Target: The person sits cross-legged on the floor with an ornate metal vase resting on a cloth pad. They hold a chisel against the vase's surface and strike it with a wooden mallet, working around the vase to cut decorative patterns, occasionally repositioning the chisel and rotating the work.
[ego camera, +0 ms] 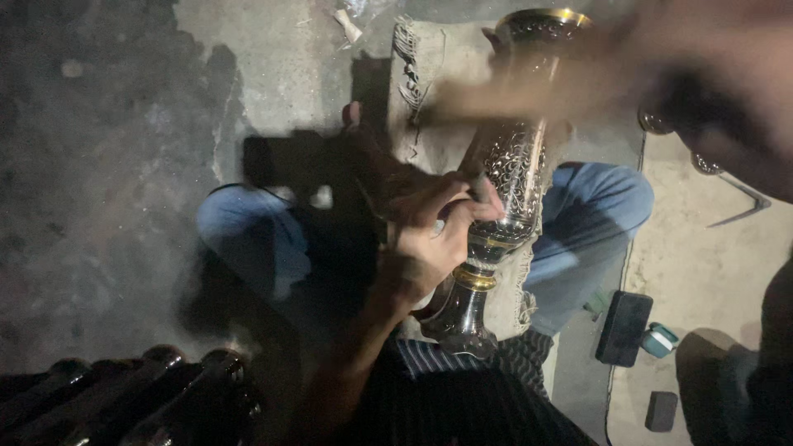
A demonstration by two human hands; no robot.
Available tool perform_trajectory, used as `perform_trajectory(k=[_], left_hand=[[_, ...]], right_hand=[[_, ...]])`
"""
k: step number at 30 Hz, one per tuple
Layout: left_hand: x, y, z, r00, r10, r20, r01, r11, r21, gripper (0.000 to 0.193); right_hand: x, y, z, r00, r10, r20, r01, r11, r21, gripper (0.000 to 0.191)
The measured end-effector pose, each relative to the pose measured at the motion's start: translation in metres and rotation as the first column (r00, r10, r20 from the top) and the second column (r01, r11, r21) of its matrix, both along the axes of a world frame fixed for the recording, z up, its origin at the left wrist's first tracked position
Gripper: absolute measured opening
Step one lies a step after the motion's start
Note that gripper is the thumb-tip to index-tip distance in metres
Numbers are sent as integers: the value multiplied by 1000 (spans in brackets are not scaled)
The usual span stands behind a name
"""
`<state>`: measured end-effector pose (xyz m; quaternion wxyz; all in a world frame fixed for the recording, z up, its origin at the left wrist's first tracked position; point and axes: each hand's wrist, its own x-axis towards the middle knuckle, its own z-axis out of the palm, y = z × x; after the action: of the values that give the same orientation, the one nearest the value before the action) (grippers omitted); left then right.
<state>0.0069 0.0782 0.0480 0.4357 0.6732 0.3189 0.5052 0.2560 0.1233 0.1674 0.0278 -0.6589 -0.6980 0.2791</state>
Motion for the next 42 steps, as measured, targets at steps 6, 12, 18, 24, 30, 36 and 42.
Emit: perform_trajectory(k=[6, 12, 18, 24, 30, 36, 42], left_hand=[[-5, -16, 10, 980, 140, -141, -148, 988, -46, 12], [-2, -18, 13, 978, 130, -161, -154, 978, -143, 14], [2, -17, 10, 994, 104, 35, -92, 960, -263, 12], [-1, -16, 11, 992, 95, -78, -107, 980, -165, 12], [9, -13, -2, 943, 105, 316, 36, 911, -412, 9], [5, -13, -7, 989, 81, 127, -28, 927, -374, 8], [6, -9, -1, 987, 81, 139, -26, 934, -357, 7]], right_hand=[[-17, 9, 5, 891, 448, -73, -412, 866, 283, 42], [-28, 10, 8, 882, 351, 315, -428, 875, 226, 56], [-26, 5, 6, 822, 392, 414, -524, 805, 279, 54], [-13, -1, -2, 931, 333, -150, -291, 924, 248, 43], [3, -4, -10, 956, 149, -252, -94, 972, 217, 43], [9, 0, -11, 976, 194, -95, -172, 964, 201, 43], [11, 3, -14, 970, 245, 8, -242, 953, 184, 44]])
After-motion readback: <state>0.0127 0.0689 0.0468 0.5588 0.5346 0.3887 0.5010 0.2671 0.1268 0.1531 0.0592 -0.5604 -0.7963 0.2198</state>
